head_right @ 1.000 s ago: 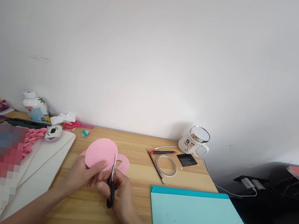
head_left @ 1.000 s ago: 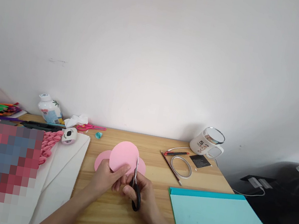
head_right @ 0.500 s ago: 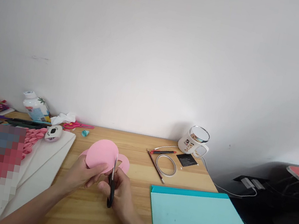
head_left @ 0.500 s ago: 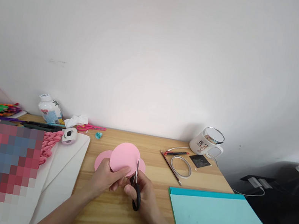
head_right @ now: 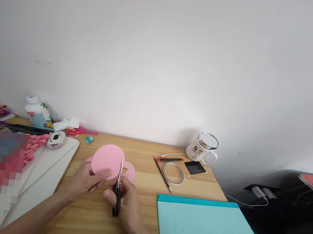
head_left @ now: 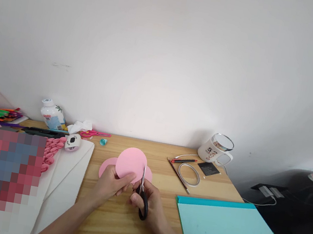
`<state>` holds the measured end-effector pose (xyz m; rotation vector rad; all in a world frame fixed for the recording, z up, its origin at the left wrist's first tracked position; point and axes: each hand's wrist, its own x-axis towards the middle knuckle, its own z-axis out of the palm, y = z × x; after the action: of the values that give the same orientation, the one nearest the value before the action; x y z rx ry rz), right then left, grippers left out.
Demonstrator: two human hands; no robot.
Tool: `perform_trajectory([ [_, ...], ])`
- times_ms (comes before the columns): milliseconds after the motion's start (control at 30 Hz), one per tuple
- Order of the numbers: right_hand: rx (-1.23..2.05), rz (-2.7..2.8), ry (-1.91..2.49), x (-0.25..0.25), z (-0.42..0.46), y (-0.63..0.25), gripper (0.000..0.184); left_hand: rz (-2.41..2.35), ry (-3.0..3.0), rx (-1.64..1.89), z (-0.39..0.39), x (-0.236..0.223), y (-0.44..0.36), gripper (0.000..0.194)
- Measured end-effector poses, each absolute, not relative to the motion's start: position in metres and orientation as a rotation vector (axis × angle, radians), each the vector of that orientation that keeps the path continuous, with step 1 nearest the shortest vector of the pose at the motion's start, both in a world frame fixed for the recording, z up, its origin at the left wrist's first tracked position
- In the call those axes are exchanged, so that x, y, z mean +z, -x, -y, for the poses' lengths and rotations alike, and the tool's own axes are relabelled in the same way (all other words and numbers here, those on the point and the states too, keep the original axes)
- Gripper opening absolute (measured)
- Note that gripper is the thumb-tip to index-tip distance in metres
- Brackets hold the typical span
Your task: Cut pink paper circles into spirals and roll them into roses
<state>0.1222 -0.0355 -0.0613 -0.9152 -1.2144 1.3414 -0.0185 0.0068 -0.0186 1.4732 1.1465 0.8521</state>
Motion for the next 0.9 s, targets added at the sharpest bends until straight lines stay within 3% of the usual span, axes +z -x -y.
perform_trajectory([
  [200, 1.363, 1.187, 0.914, -0.061, 0.035, -0.121, 0.041, -1.083, -1.403, 0.811, -0.005, -0.014, 0.016, 0.047],
  [900, 1.278, 1.211, 0.852, -0.056, 0.032, -0.119, 0.045, -1.064, -1.427, 0.736, -0.007, -0.018, 0.019, 0.043],
])
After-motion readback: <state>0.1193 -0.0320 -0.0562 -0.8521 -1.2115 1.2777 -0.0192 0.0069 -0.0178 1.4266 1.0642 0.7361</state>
